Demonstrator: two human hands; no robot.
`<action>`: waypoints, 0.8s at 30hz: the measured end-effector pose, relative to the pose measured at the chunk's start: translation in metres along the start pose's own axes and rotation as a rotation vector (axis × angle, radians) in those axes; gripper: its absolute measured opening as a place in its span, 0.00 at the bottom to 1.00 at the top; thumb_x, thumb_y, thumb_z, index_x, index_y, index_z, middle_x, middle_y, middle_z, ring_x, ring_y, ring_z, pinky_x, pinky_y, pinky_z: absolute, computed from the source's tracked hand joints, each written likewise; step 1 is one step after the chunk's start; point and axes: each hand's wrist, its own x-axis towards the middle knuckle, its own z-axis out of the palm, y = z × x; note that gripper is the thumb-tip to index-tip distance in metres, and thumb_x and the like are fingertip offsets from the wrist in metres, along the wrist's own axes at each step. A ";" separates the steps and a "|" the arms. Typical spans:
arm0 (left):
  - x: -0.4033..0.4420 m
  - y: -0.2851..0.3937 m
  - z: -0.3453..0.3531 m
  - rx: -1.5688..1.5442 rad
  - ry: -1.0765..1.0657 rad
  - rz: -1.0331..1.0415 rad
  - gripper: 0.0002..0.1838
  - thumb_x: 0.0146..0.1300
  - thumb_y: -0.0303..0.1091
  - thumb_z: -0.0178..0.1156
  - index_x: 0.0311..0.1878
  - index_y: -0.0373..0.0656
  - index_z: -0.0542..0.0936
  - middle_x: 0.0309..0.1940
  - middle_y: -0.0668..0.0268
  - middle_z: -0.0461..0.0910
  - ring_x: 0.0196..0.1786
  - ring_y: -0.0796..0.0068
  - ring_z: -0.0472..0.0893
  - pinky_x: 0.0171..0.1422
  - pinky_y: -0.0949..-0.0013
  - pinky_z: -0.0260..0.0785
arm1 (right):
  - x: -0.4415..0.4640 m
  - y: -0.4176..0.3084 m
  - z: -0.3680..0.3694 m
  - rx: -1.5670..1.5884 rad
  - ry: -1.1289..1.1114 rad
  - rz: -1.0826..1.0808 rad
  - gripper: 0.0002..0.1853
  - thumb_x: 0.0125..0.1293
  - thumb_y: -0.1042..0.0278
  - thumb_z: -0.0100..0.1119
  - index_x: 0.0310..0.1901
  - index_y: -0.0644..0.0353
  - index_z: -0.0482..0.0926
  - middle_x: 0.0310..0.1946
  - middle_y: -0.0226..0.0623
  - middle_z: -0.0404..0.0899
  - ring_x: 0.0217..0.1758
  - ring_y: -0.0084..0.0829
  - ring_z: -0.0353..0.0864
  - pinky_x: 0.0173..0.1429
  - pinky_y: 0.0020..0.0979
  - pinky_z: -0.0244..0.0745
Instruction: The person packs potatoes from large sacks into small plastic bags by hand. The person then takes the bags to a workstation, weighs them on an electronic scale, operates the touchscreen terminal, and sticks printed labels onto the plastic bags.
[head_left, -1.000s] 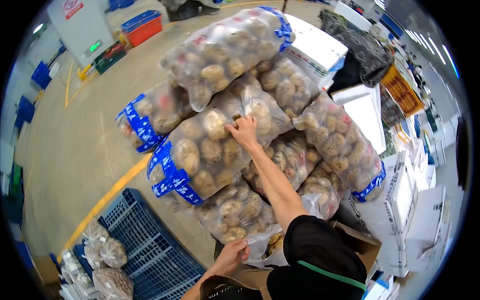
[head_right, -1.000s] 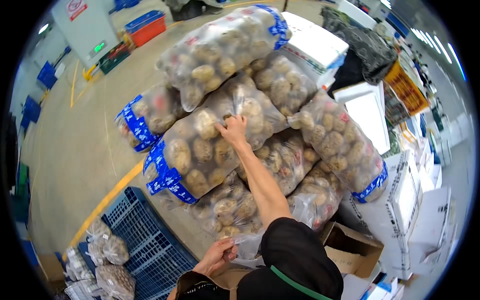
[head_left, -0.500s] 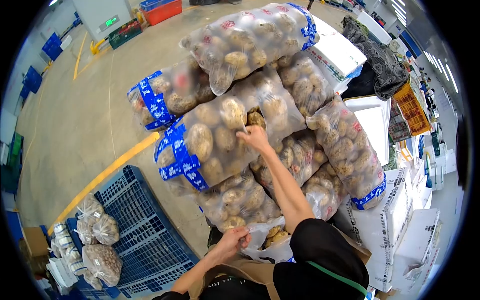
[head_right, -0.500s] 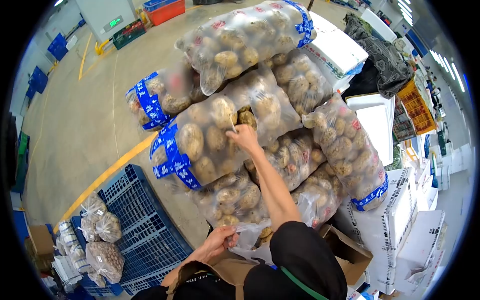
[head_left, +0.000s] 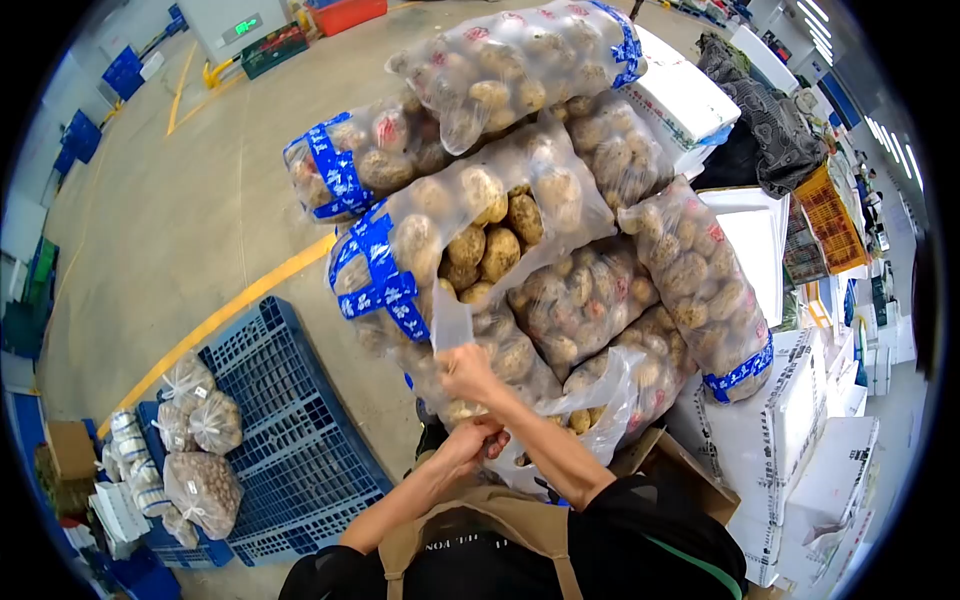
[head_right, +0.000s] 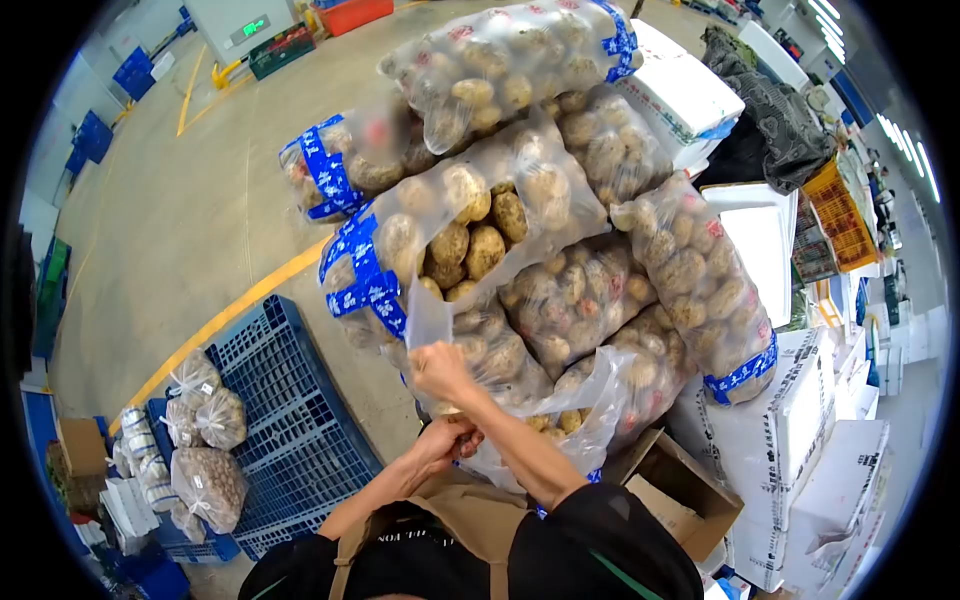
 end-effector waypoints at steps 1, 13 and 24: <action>-0.001 -0.008 0.000 0.012 0.008 0.015 0.10 0.68 0.32 0.49 0.29 0.42 0.72 0.20 0.66 0.73 0.19 0.81 0.67 0.22 0.75 0.58 | -0.017 -0.008 0.007 0.013 0.002 -0.041 0.03 0.42 0.71 0.54 0.17 0.58 0.74 0.16 0.49 0.73 0.22 0.52 0.74 0.26 0.48 0.67; -0.017 -0.016 0.024 0.123 0.040 0.076 0.08 0.64 0.33 0.55 0.31 0.42 0.72 0.18 0.69 0.71 0.16 0.84 0.64 0.18 0.77 0.55 | -0.105 -0.105 -0.025 0.186 -0.095 -0.244 0.03 0.45 0.73 0.55 0.22 0.61 0.71 0.17 0.49 0.74 0.21 0.52 0.75 0.26 0.49 0.67; -0.002 -0.022 0.018 -0.005 -0.067 0.070 0.06 0.63 0.34 0.58 0.35 0.44 0.73 0.20 0.72 0.70 0.16 0.85 0.63 0.20 0.80 0.54 | -0.086 -0.128 -0.008 0.030 0.045 -0.852 0.07 0.47 0.72 0.53 0.32 0.58 0.74 0.28 0.36 0.72 0.35 0.33 0.74 0.39 0.35 0.67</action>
